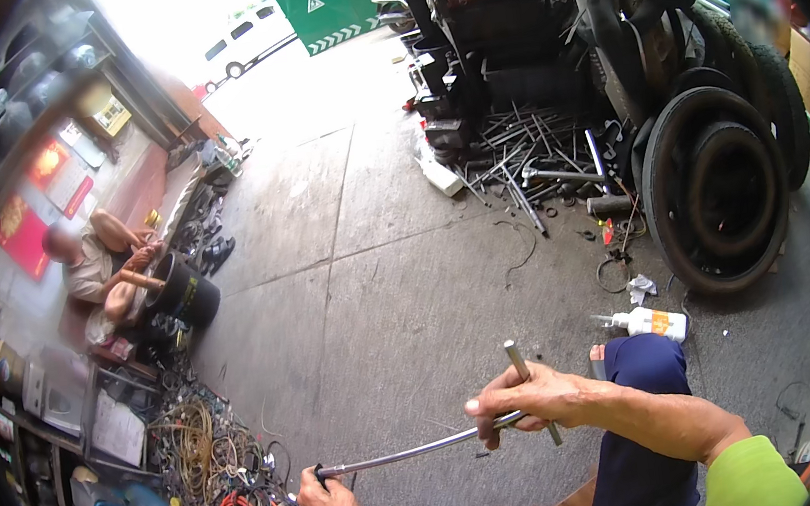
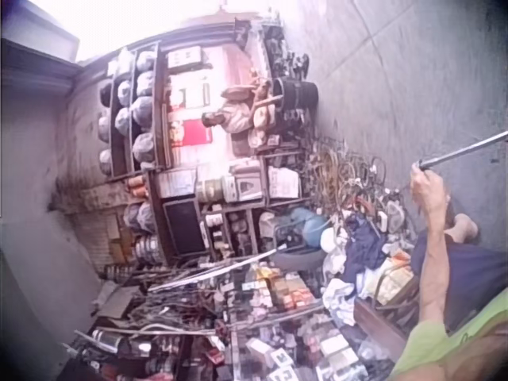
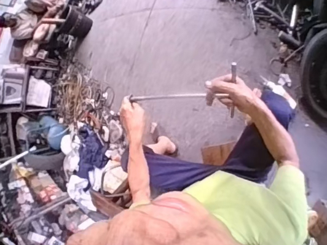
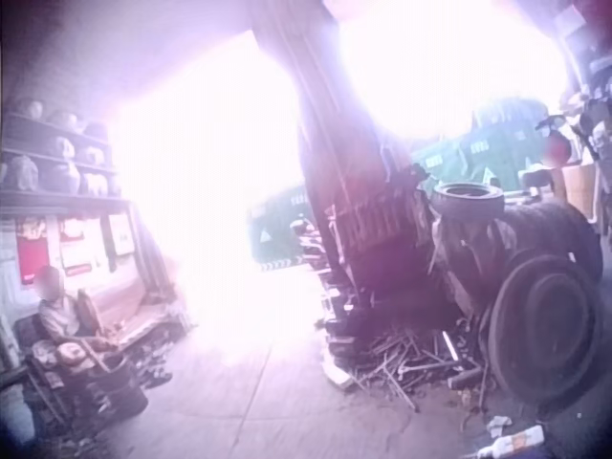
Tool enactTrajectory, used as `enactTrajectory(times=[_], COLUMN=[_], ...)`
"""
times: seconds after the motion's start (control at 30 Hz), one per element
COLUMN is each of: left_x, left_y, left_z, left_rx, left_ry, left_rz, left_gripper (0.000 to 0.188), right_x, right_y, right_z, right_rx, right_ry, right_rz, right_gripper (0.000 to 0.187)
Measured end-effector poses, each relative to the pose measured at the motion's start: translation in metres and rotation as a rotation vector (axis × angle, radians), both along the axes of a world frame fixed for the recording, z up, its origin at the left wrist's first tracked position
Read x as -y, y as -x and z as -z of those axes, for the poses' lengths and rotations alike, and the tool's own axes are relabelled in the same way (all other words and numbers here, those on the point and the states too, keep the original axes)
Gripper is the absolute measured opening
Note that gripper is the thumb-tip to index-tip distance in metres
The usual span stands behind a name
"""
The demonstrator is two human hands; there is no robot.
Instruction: The person sits on the floor and repeatedly assembles and disassembles a metal rod and a circular metal component. They connect the two parts, inspect the assembly, and then separate them again in a continuous loop.
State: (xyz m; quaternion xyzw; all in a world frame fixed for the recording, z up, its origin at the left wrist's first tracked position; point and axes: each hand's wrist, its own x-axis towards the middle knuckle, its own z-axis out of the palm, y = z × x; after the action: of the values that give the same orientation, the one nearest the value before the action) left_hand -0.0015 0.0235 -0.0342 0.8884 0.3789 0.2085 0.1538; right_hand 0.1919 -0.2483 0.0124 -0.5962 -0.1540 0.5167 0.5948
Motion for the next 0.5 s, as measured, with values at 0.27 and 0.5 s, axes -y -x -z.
enactTrajectory(times=[0.27,0.5], left_x=[0.016,0.010], left_y=[-0.007,-0.001], left_z=[-0.034,-0.027], left_rx=[-0.081,-0.091], left_ry=[0.049,-0.001], left_rz=[-0.088,-0.087], left_gripper=[0.021,0.021], right_x=[-0.004,-0.006], right_y=[0.000,0.002], right_z=[0.005,0.009], right_rx=[-0.067,-0.091], right_ry=[0.001,-0.006], right_rz=[-0.014,0.010], right_gripper=[0.051,0.046])
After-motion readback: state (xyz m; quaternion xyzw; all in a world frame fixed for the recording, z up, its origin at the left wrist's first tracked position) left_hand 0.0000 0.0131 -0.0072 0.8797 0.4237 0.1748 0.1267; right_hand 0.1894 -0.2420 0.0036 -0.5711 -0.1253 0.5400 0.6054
